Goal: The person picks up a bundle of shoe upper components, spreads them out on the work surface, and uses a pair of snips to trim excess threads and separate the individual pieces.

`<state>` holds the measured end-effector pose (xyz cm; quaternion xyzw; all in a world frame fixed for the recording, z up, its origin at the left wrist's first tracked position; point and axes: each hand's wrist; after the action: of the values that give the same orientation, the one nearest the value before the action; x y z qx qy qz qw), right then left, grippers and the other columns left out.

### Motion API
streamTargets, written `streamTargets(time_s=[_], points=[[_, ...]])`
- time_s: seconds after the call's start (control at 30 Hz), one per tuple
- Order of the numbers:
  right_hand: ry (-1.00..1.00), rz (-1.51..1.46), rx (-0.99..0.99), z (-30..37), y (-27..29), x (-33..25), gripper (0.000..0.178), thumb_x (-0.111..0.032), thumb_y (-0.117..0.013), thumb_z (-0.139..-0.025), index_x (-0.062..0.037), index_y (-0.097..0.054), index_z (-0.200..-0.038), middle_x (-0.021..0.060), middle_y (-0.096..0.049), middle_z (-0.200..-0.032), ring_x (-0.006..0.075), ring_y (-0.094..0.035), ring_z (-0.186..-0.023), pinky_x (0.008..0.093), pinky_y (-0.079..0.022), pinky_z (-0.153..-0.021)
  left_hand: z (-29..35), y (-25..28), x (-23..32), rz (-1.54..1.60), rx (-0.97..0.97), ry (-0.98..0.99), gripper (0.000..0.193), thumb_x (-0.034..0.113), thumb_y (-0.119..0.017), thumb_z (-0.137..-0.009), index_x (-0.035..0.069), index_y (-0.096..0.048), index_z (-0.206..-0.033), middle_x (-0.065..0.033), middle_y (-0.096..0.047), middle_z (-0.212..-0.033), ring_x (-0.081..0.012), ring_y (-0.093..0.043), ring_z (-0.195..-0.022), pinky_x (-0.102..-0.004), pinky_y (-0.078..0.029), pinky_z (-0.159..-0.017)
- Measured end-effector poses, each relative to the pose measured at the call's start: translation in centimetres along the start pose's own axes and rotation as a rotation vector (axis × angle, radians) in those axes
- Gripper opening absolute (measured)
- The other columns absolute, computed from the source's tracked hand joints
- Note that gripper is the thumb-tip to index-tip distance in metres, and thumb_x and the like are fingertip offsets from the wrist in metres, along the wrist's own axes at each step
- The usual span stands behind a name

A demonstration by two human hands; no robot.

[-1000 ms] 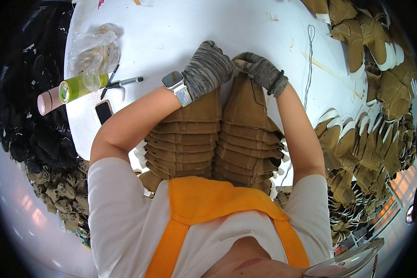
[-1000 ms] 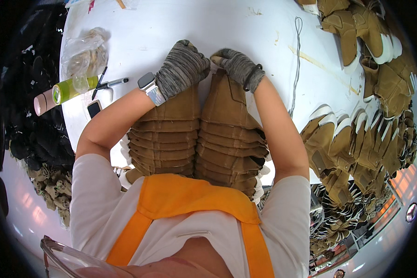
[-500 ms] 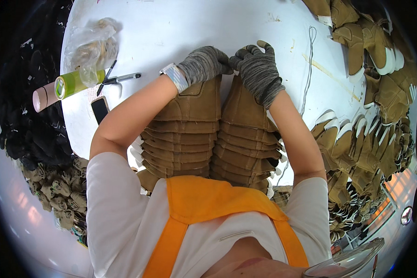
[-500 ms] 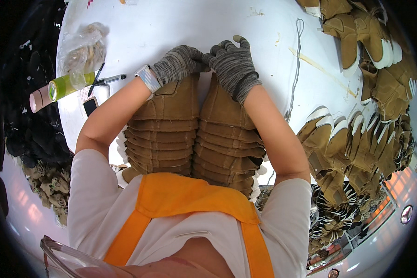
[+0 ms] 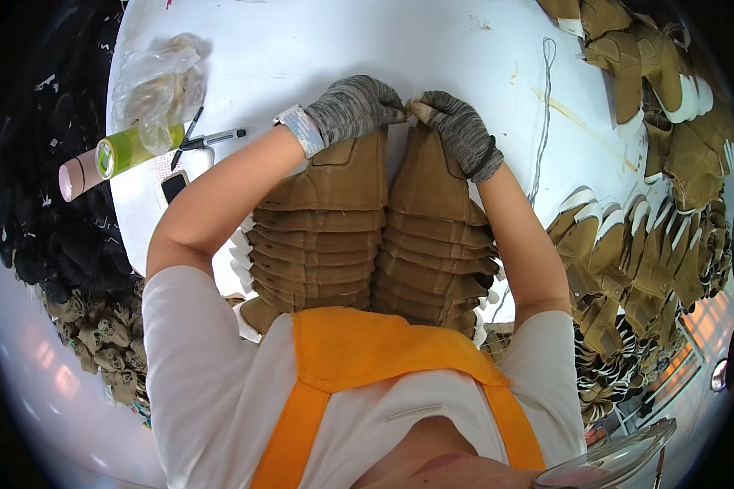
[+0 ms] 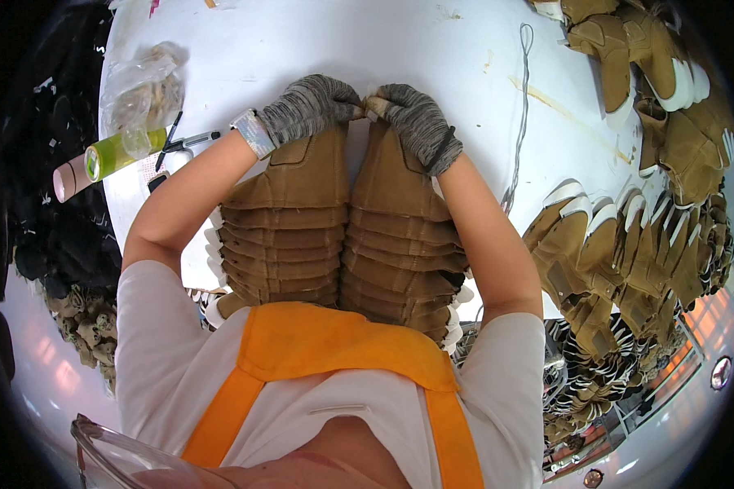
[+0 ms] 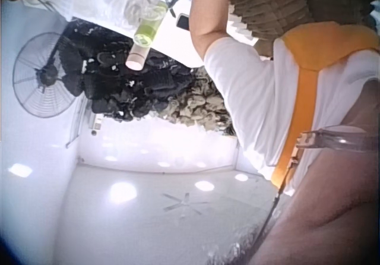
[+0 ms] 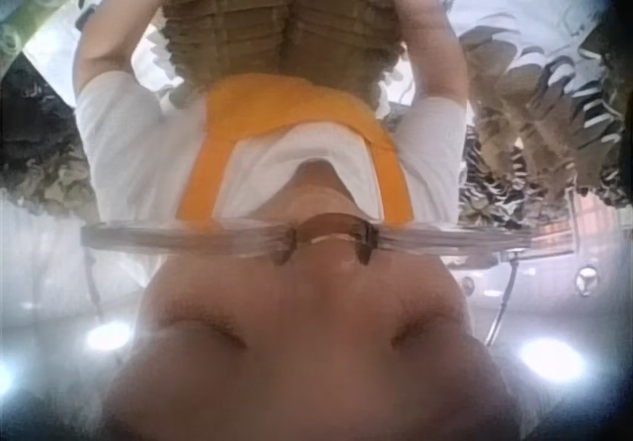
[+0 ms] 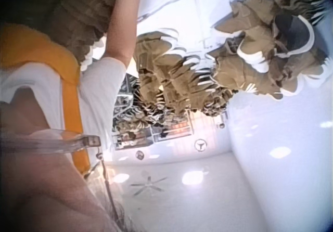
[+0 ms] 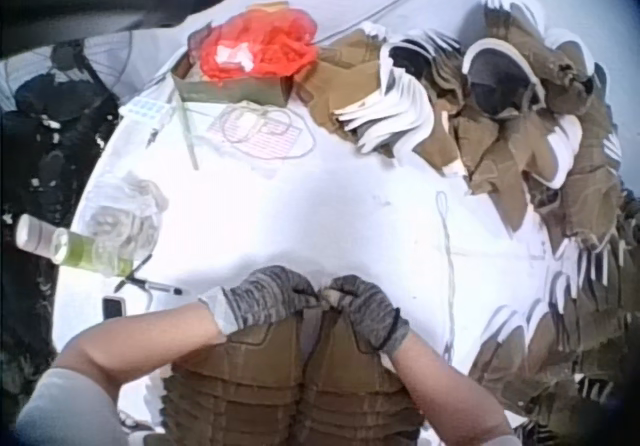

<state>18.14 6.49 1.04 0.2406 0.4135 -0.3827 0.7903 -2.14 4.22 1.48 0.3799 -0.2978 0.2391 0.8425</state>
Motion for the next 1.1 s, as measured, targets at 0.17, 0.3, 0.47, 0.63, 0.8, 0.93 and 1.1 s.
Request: streamTargets(time_s=[0.17,0.3,0.47,0.63,0.8,0.93,1.1], points=[[0.097,0.157,-0.282,-0.8,1.5,-0.5,0.038,-0.035,-0.059,-0.093,-0.0029,-0.064,-0.113,0.0053,-0.064,-0.100,0.0153,-0.054,-0.096,0.0292,-0.041,-0.093,-0.3,0.6,2.8,-0.506,-0.052,-0.060,0.027,0.029,-0.061,-0.090,0.004,-0.070,-0.093,-0.0129,-0.068,-0.079,-0.0258,-0.064,-0.070,-0.0359,-0.052,-0.069],[0.105,0.076,-0.339,-0.6,1.9,-0.2,0.040,-0.040,-0.056,-0.094,-0.0041,-0.065,-0.110,0.0034,-0.063,-0.098,0.0150,-0.053,-0.095,0.0292,-0.040,-0.093,0.3,0.7,3.4,-0.470,-0.065,-0.068,0.025,0.027,-0.061,-0.088,0.004,-0.070,-0.087,-0.0114,-0.066,-0.074,-0.0270,-0.063,-0.065,-0.0378,-0.052,-0.065],[0.035,0.120,-0.332,-0.2,2.1,-1.2,0.032,-0.032,-0.058,-0.093,-0.0052,-0.067,-0.107,0.0031,-0.064,-0.098,0.0144,-0.055,-0.092,0.0279,-0.043,-0.090,0.6,0.2,3.2,-0.465,-0.088,-0.044,0.026,0.028,-0.060,-0.087,0.004,-0.068,-0.090,-0.0132,-0.067,-0.082,-0.0273,-0.064,-0.073,-0.0377,-0.052,-0.070],[-0.080,0.297,-0.315,-1.3,4.1,1.2,0.039,-0.040,-0.057,-0.094,-0.0044,-0.066,-0.107,0.0023,-0.064,-0.095,0.0122,-0.055,-0.088,0.0244,-0.044,-0.084,0.2,-0.2,2.5,-0.517,-0.099,-0.007,0.029,0.030,-0.059,-0.089,0.004,-0.067,-0.099,-0.0121,-0.066,-0.090,-0.0249,-0.062,-0.082,-0.0368,-0.049,-0.078],[0.062,0.145,-0.156,-0.8,2.3,0.7,0.040,-0.042,-0.052,-0.096,-0.0053,-0.065,-0.104,0.0011,-0.062,-0.092,0.0122,-0.050,-0.081,0.0254,-0.044,-0.078,0.0,1.1,0.0,-0.080,-0.167,-0.173,0.027,0.027,-0.060,-0.093,0.004,-0.066,-0.107,-0.0082,-0.065,-0.101,-0.0184,-0.060,-0.098,-0.0324,-0.048,-0.089],[0.067,0.073,-0.200,-0.8,2.4,-0.9,0.041,-0.044,-0.046,-0.098,-0.0077,-0.064,-0.100,0.0001,-0.062,-0.093,0.0103,-0.050,-0.083,0.0255,-0.043,-0.078,1.8,1.5,0.5,0.256,-0.176,-0.276,0.031,0.028,-0.061,-0.093,0.004,-0.062,-0.113,-0.0072,-0.065,-0.106,-0.0177,-0.058,-0.105,-0.0316,-0.046,-0.095],[0.005,-0.052,-0.129,-1.1,2.0,0.0,0.040,-0.045,-0.048,-0.097,-0.0087,-0.063,-0.104,0.0002,-0.064,-0.101,0.0116,-0.052,-0.088,0.0268,-0.045,-0.082,1.2,1.8,0.8,0.255,0.056,0.094,0.034,0.030,-0.064,-0.091,0.007,-0.062,-0.116,-0.0063,-0.066,-0.106,-0.0184,-0.061,-0.102,-0.0320,-0.047,-0.093]])
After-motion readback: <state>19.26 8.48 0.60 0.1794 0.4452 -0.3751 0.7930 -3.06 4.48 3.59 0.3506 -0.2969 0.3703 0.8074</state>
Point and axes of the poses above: each hand's wrist, its own z-axis away from the middle knuckle, its own y-axis out of the back of the hand, x = y × z
